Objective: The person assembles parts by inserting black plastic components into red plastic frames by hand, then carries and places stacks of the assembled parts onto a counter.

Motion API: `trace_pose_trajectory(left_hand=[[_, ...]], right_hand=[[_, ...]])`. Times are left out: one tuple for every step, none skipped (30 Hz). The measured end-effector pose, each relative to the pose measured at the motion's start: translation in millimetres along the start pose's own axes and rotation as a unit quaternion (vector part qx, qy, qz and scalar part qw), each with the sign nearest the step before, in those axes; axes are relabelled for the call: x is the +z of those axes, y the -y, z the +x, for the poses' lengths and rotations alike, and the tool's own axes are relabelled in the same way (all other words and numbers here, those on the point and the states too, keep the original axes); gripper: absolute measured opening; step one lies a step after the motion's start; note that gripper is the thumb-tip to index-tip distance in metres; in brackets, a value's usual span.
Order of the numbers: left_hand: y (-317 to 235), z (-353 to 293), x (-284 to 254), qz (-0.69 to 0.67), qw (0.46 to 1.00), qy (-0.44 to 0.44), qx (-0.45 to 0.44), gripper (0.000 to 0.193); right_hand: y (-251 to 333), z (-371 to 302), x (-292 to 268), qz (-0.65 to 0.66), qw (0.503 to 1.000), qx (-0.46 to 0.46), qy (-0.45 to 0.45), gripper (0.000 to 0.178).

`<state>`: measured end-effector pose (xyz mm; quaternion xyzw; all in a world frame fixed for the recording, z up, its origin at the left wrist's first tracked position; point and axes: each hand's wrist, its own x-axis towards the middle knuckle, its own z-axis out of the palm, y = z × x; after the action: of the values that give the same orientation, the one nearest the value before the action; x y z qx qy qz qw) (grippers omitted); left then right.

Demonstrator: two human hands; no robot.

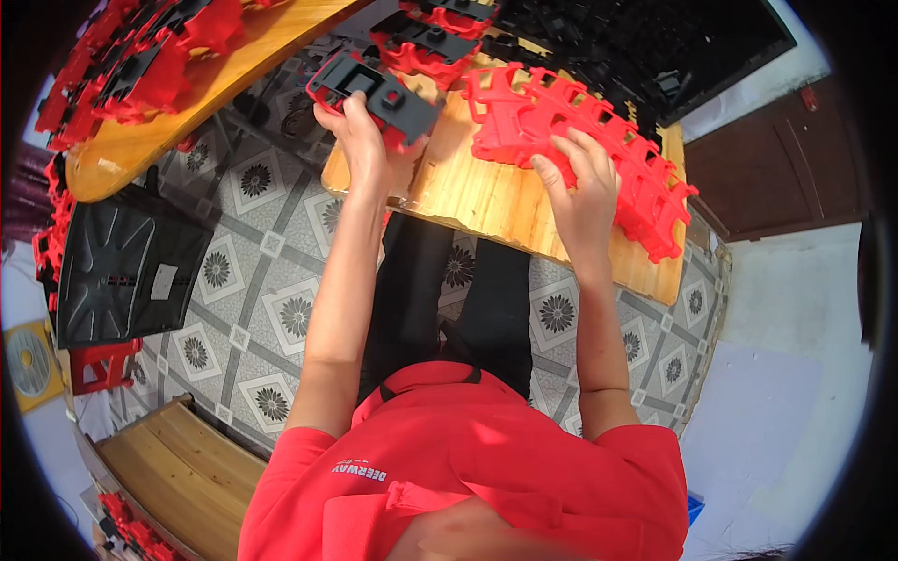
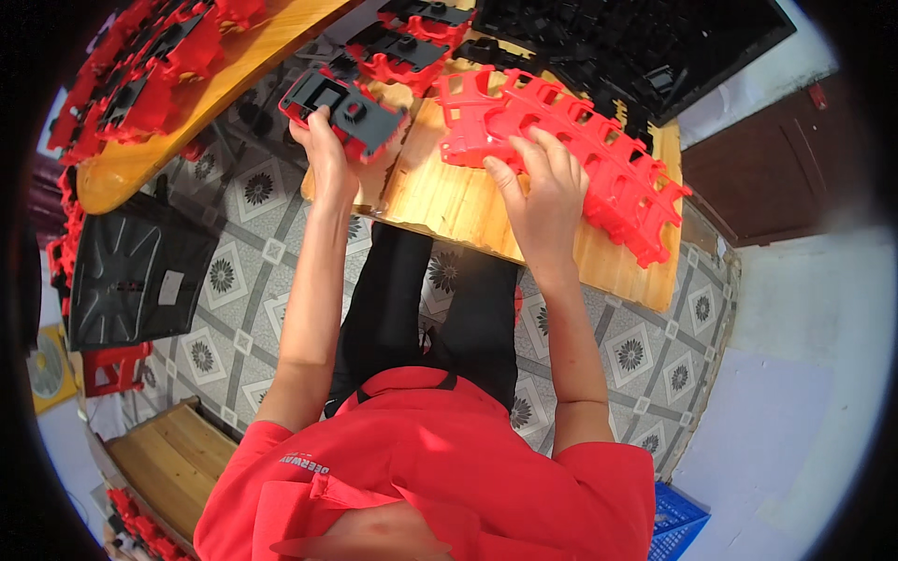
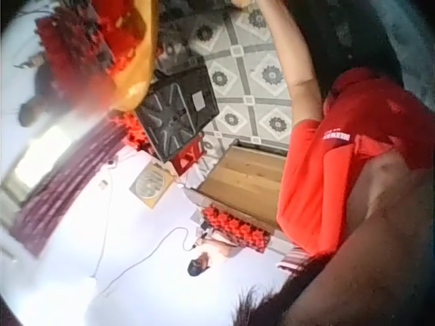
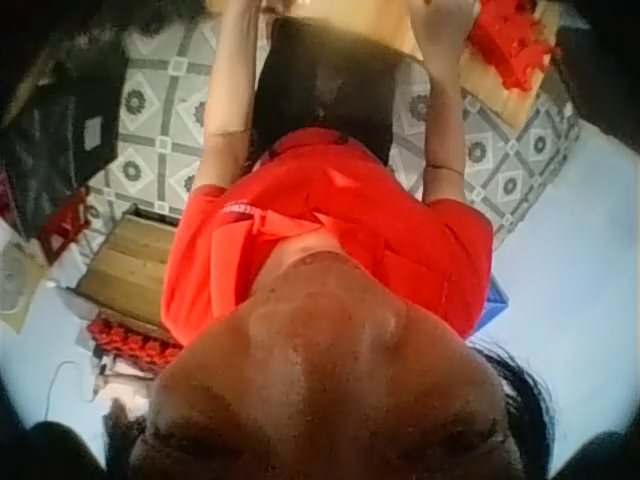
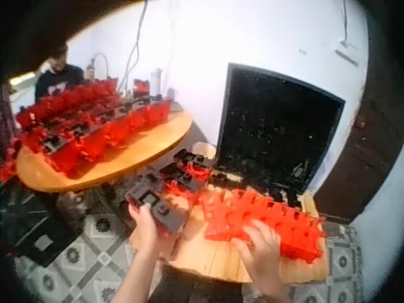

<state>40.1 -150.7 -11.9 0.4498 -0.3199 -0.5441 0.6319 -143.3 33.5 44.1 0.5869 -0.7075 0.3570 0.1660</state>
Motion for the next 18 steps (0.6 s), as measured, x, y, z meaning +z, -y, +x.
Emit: trace_pose_trajectory(left_hand=[[5.4,10.0,7.6,0.033,0.999,-0.011,-0.032,0.061],[13.0,18.1,14.1,0.034,0.999,-0.005,-0.033,0.061],[20.2,23.1,19.9,0.099,0.993,-0.024,-0.056,0.072],[26.6,27.9,24.4,0.164,0.983,-0.043,-0.077,0.084],[30.6,27.9,30.5,0.166,0.982,-0.038,-0.080,0.084],[33.8,27.8,35.0,0.275,0.960,-0.019,-0.049,0.090],[36.0,27.2,37.0,0.379,0.925,-0.001,-0.015,0.097],[34.0,25.8,39.7,0.359,0.932,0.030,-0.038,0.103],[30.1,16.7,45.5,0.361,0.931,0.038,-0.038,0.103],[27.3,3.6,48.6,0.372,0.928,-0.004,0.009,0.101],[22.9,-10.5,47.9,0.382,0.921,-0.049,0.060,0.099],[22.1,-28.9,48.8,0.339,0.924,-0.056,0.167,0.092],[22.6,-51.9,48.8,0.337,0.900,-0.010,0.276,0.088],[23.2,-73.4,51.3,0.327,0.864,0.035,0.382,0.084],[25.1,-89.7,52.2,0.348,0.836,0.119,0.408,0.076],[28.1,-105.3,53.9,0.367,0.800,0.201,0.429,0.069],[28.4,-120.8,61.0,0.395,0.771,0.226,0.444,0.062],[31.8,-126.8,62.5,0.435,0.749,0.232,0.443,0.058]], right_hand=[[-7.9,-2.4,-1.3,-0.006,1.000,0.006,-0.003,0.038],[-15.4,-5.0,-1.9,-0.029,0.999,0.010,-0.011,0.038],[-21.5,-7.4,-3.8,-0.053,0.998,0.015,-0.019,0.037],[-26.3,-8.5,-5.7,-0.056,0.998,0.019,-0.020,0.037],[-32.1,-10.5,-8.8,-0.071,0.997,0.019,-0.019,0.039],[-35.7,-11.4,-10.9,-0.085,0.996,0.017,-0.017,0.041],[-36.4,-10.9,-10.2,-0.086,0.996,0.020,-0.017,0.041],[-35.5,-7.9,-7.9,-0.109,0.994,-0.023,-0.013,0.042],[-35.4,-6.0,-4.7,-0.134,0.989,-0.064,-0.010,0.044],[-36.5,-3.8,0.5,-0.138,0.989,-0.057,-0.012,0.044],[-35.7,0.3,7.8,-0.152,0.984,-0.092,-0.001,0.045],[-37.6,3.1,9.3,-0.171,0.977,-0.126,0.011,0.046],[-46.3,0.0,10.9,-0.174,0.977,-0.121,0.008,0.046],[-59.2,-5.4,14.2,-0.157,0.981,-0.110,0.029,0.047],[-65.6,-8.4,16.7,-0.136,0.984,-0.101,0.052,0.048],[-65.2,-10.0,15.0,-0.135,0.984,-0.100,0.051,0.048],[-64.3,-12.4,10.6,-0.145,0.984,-0.086,0.063,0.047],[-63.9,-14.5,6.4,-0.156,0.982,-0.072,0.075,0.047]])
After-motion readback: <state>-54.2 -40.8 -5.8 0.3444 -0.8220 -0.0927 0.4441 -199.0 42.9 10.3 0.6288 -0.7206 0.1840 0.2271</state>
